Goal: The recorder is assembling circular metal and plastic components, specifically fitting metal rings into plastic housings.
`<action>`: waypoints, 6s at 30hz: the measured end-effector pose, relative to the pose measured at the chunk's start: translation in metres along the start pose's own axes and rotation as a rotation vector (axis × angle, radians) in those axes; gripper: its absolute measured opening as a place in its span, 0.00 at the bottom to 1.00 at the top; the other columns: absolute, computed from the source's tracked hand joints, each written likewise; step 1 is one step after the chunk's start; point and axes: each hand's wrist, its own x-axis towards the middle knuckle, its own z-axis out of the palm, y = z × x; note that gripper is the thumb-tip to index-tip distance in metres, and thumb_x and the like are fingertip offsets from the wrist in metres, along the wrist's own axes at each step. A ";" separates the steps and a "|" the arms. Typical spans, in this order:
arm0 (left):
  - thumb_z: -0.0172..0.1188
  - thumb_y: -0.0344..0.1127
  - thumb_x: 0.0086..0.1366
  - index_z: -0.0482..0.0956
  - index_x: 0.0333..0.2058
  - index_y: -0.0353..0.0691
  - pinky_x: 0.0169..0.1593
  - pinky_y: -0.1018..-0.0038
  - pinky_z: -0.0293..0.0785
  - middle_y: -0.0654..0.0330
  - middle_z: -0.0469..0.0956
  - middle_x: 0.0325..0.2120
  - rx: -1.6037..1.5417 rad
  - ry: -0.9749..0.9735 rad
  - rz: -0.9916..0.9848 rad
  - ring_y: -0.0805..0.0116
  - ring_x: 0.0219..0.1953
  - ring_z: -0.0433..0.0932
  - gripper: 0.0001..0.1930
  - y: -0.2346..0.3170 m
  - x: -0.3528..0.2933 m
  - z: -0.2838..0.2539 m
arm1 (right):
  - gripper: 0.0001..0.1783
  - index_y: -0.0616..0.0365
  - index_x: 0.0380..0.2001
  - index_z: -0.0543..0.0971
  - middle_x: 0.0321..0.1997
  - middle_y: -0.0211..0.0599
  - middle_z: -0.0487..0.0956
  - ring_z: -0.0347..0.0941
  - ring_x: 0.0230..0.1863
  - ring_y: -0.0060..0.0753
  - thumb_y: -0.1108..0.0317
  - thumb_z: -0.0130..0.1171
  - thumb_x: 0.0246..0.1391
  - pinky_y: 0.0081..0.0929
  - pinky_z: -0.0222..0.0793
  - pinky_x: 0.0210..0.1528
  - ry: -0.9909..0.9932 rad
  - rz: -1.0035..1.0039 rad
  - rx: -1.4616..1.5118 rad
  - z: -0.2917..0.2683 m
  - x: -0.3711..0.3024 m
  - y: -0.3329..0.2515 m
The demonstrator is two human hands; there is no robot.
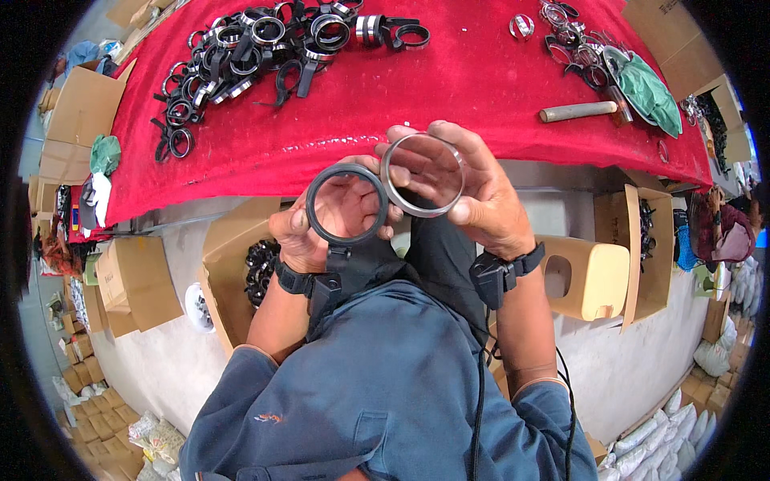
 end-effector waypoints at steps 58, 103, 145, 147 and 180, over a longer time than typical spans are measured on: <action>0.66 0.15 0.51 0.78 0.66 0.42 0.74 0.59 0.71 0.46 0.74 0.69 1.487 0.170 0.362 0.49 0.71 0.73 0.40 0.023 -0.003 0.018 | 0.47 0.59 0.72 0.73 0.72 0.46 0.72 0.71 0.72 0.46 0.71 0.79 0.47 0.41 0.77 0.69 0.242 0.044 -1.050 0.043 -0.001 0.017; 0.69 0.34 0.68 0.75 0.19 0.42 0.22 0.60 0.68 0.57 0.70 0.17 1.905 0.492 0.952 0.55 0.19 0.74 0.18 -0.017 0.040 0.035 | 0.28 0.64 0.22 0.68 0.20 0.31 0.63 0.56 0.25 0.24 0.58 0.52 0.79 0.33 0.54 0.27 0.783 -0.351 -1.255 0.039 0.032 0.043; 0.76 0.52 0.60 0.78 0.63 0.39 0.60 0.54 0.78 0.42 0.84 0.51 2.488 0.027 0.373 0.43 0.55 0.82 0.37 0.072 0.421 -0.066 | 0.15 0.60 0.23 0.75 0.24 0.47 0.72 0.72 0.25 0.56 0.69 0.63 0.65 0.47 0.66 0.29 1.060 -0.323 -1.508 -0.118 -0.103 0.054; 0.79 0.53 0.57 0.72 0.68 0.37 0.63 0.53 0.76 0.38 0.82 0.55 2.377 -0.011 0.301 0.41 0.59 0.80 0.46 0.023 0.466 -0.072 | 0.14 0.60 0.22 0.75 0.23 0.46 0.72 0.72 0.24 0.54 0.71 0.64 0.63 0.46 0.66 0.28 1.058 -0.324 -1.515 -0.121 -0.110 0.053; 0.56 0.68 0.73 0.77 0.41 0.47 0.20 0.74 0.77 0.56 0.84 0.29 0.690 0.414 -0.311 0.65 0.22 0.81 0.27 0.012 0.305 -0.075 | 0.22 0.65 0.43 0.87 0.34 0.57 0.87 0.87 0.34 0.60 0.56 0.69 0.56 0.51 0.82 0.42 0.935 0.242 -1.634 -0.283 0.111 -0.164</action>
